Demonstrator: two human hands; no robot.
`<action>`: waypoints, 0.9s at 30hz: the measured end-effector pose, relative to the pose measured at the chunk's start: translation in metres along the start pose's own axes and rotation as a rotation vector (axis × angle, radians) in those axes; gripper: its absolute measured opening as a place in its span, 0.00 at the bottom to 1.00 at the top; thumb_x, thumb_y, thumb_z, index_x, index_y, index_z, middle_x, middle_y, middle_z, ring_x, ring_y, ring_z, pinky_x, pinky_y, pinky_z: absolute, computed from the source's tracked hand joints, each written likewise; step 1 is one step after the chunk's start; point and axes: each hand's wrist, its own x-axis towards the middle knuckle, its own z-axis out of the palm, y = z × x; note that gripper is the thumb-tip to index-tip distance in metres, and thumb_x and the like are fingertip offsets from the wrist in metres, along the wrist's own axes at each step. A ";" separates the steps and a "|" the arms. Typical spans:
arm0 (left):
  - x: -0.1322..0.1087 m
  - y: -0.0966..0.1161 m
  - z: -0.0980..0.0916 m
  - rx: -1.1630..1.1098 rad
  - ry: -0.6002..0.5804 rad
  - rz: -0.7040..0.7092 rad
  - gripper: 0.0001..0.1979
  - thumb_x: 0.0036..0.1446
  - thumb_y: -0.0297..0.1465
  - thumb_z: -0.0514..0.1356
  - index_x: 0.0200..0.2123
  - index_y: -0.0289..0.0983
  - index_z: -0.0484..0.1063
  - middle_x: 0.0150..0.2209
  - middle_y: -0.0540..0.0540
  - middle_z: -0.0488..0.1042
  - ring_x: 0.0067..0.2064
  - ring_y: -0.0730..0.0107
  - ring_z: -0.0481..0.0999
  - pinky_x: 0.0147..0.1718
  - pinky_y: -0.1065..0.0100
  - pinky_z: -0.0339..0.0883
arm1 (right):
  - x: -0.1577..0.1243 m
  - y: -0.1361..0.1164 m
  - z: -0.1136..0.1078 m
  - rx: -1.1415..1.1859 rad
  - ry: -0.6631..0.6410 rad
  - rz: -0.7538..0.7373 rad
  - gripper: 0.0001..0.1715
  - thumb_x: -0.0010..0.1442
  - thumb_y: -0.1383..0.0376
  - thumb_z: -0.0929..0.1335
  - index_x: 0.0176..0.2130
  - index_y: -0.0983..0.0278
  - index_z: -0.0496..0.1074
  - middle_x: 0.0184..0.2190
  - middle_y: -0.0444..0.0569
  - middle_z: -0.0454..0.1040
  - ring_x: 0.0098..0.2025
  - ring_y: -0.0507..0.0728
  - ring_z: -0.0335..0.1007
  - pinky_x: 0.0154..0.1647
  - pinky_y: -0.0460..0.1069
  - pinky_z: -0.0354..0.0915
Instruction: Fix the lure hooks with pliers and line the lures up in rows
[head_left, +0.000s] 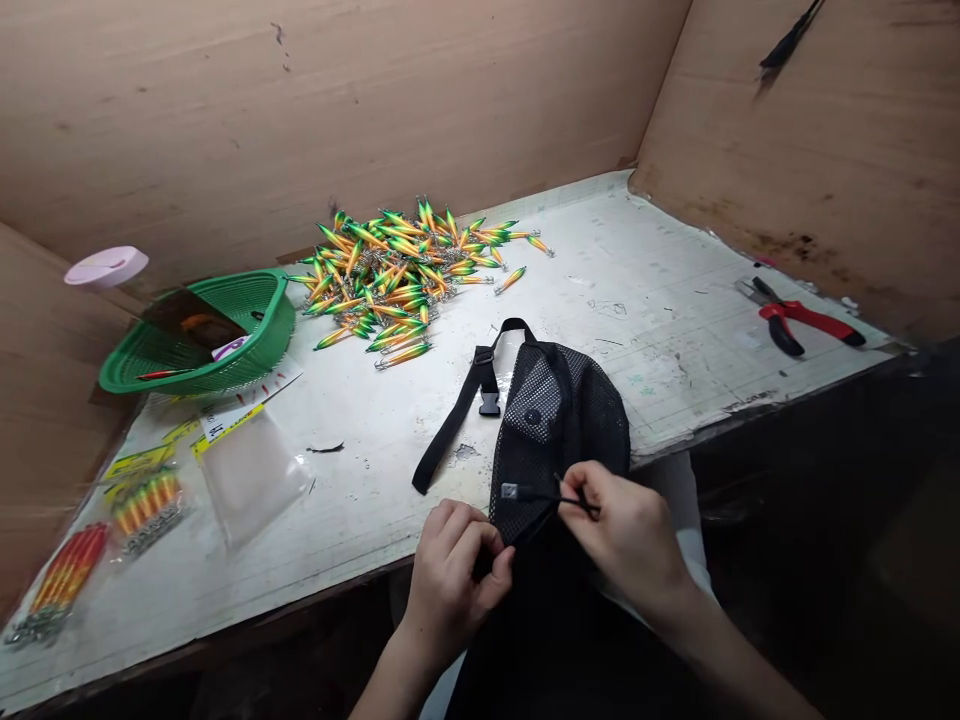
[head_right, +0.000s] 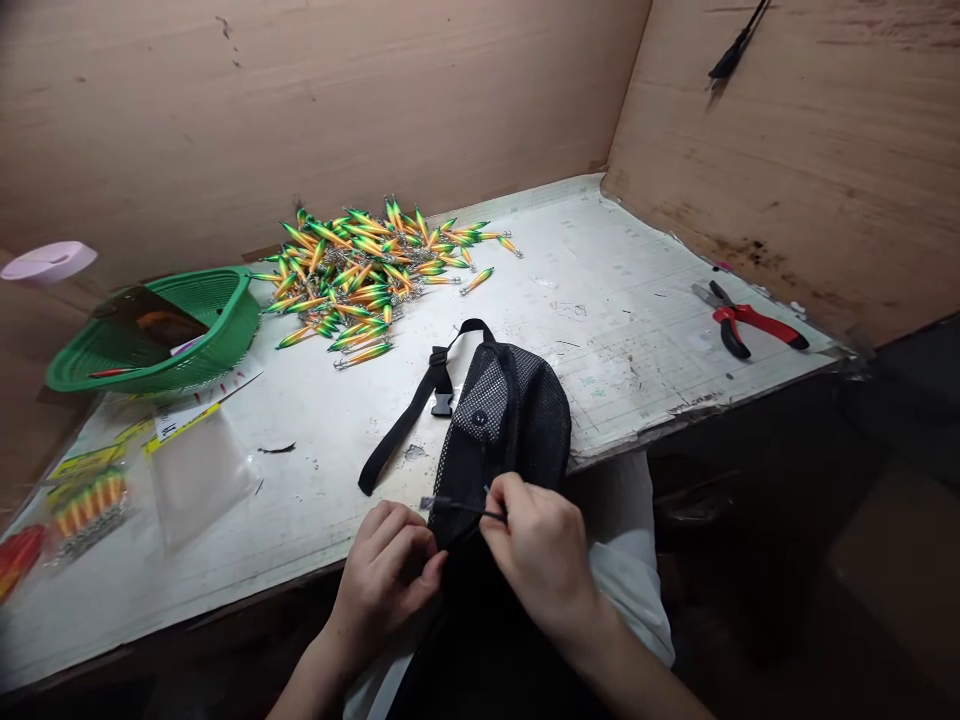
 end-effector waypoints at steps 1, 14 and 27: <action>0.000 0.002 0.000 -0.022 0.023 -0.045 0.08 0.60 0.24 0.58 0.29 0.40 0.64 0.27 0.49 0.69 0.33 0.65 0.69 0.32 0.65 0.66 | 0.006 0.005 -0.005 0.009 0.029 0.007 0.05 0.55 0.67 0.64 0.28 0.60 0.68 0.19 0.42 0.70 0.19 0.52 0.65 0.24 0.46 0.56; 0.020 0.009 0.007 0.041 0.198 -0.139 0.10 0.57 0.24 0.59 0.41 0.40 0.64 0.45 0.42 0.70 0.47 0.59 0.72 0.45 0.58 0.72 | 0.060 0.026 -0.020 0.152 0.323 -0.092 0.05 0.65 0.63 0.67 0.35 0.62 0.68 0.20 0.39 0.68 0.18 0.49 0.61 0.20 0.44 0.58; 0.127 -0.030 -0.009 0.393 -0.350 -0.180 0.20 0.57 0.15 0.52 0.37 0.40 0.79 0.50 0.41 0.76 0.49 0.56 0.73 0.45 0.58 0.70 | 0.017 0.032 0.007 -0.037 0.120 -0.311 0.23 0.72 0.60 0.60 0.32 0.65 0.76 0.23 0.48 0.77 0.24 0.54 0.73 0.27 0.47 0.61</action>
